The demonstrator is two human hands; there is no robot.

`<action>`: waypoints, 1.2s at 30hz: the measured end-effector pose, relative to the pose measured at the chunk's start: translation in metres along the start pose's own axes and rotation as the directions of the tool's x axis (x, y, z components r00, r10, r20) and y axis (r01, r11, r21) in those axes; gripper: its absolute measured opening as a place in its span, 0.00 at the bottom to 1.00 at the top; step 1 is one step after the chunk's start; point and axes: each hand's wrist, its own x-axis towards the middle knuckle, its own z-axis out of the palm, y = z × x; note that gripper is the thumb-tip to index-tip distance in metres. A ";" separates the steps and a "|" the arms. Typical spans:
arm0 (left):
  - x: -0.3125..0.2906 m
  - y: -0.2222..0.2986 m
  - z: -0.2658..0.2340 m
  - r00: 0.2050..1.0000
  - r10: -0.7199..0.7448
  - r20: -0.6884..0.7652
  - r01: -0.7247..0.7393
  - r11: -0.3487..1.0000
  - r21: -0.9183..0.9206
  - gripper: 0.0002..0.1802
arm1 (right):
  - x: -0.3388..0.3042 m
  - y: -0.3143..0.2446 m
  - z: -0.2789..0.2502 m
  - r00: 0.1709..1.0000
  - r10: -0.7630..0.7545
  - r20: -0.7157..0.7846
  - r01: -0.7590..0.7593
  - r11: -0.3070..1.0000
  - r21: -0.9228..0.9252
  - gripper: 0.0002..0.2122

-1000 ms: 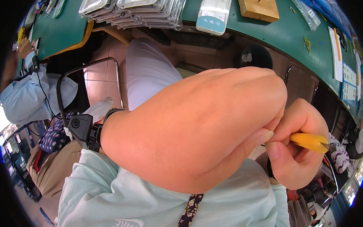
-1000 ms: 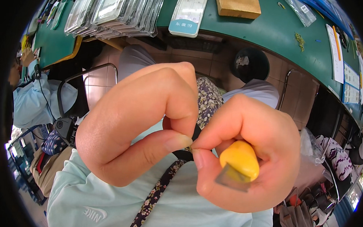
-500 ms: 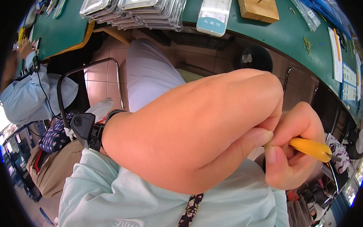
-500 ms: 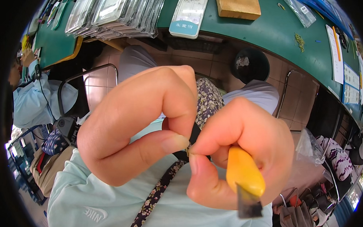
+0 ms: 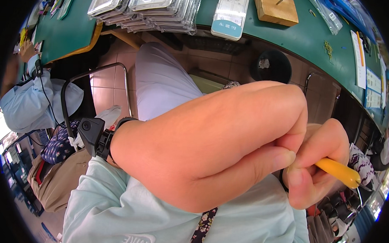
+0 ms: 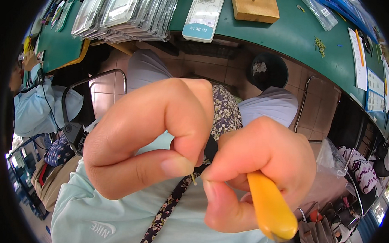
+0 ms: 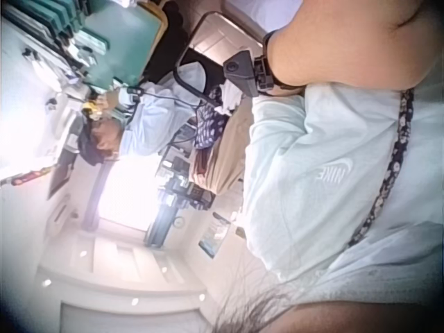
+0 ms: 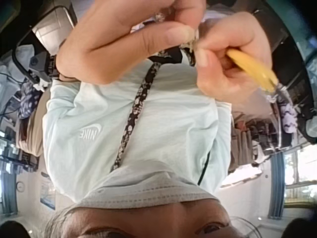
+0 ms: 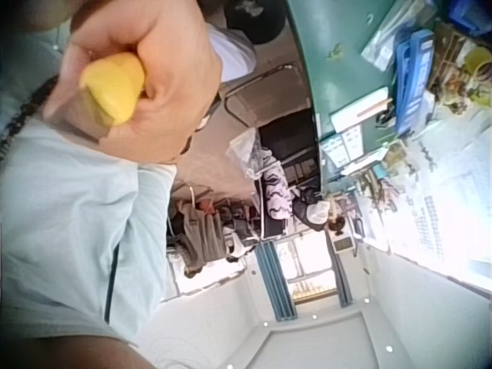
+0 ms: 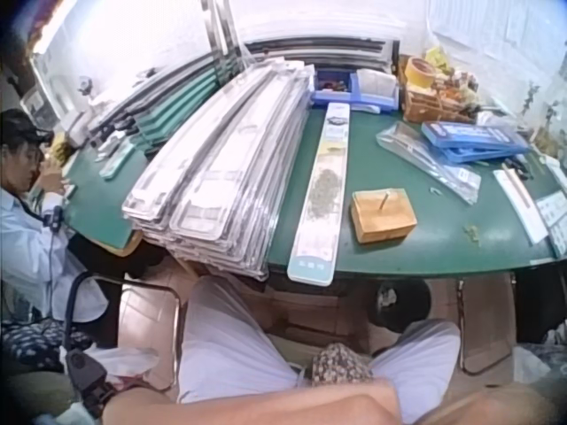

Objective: The recorder is using a small tool to assemble or manipulate small electronic components at a workbench.

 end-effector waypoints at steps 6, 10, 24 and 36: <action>0.000 0.002 0.001 1.000 0.010 0.012 -0.010 1.000 -0.013 0.04 | -0.001 -0.007 -0.006 0.994 0.063 0.085 -0.057 0.996 -0.075 0.14; 0.002 0.003 0.001 0.999 0.032 0.024 -0.032 0.999 0.010 0.04 | -0.005 -0.016 -0.016 0.965 0.242 0.098 -0.231 0.967 -0.109 0.12; 0.004 0.003 0.004 0.998 0.063 -0.006 -0.062 0.992 0.106 0.05 | -0.002 -0.019 -0.015 0.952 0.294 0.084 -0.285 0.952 -0.111 0.10; 0.007 0.001 0.005 0.999 0.046 0.003 -0.046 0.993 0.111 0.06 | -0.003 -0.013 -0.020 0.963 0.261 0.071 -0.255 0.963 -0.082 0.08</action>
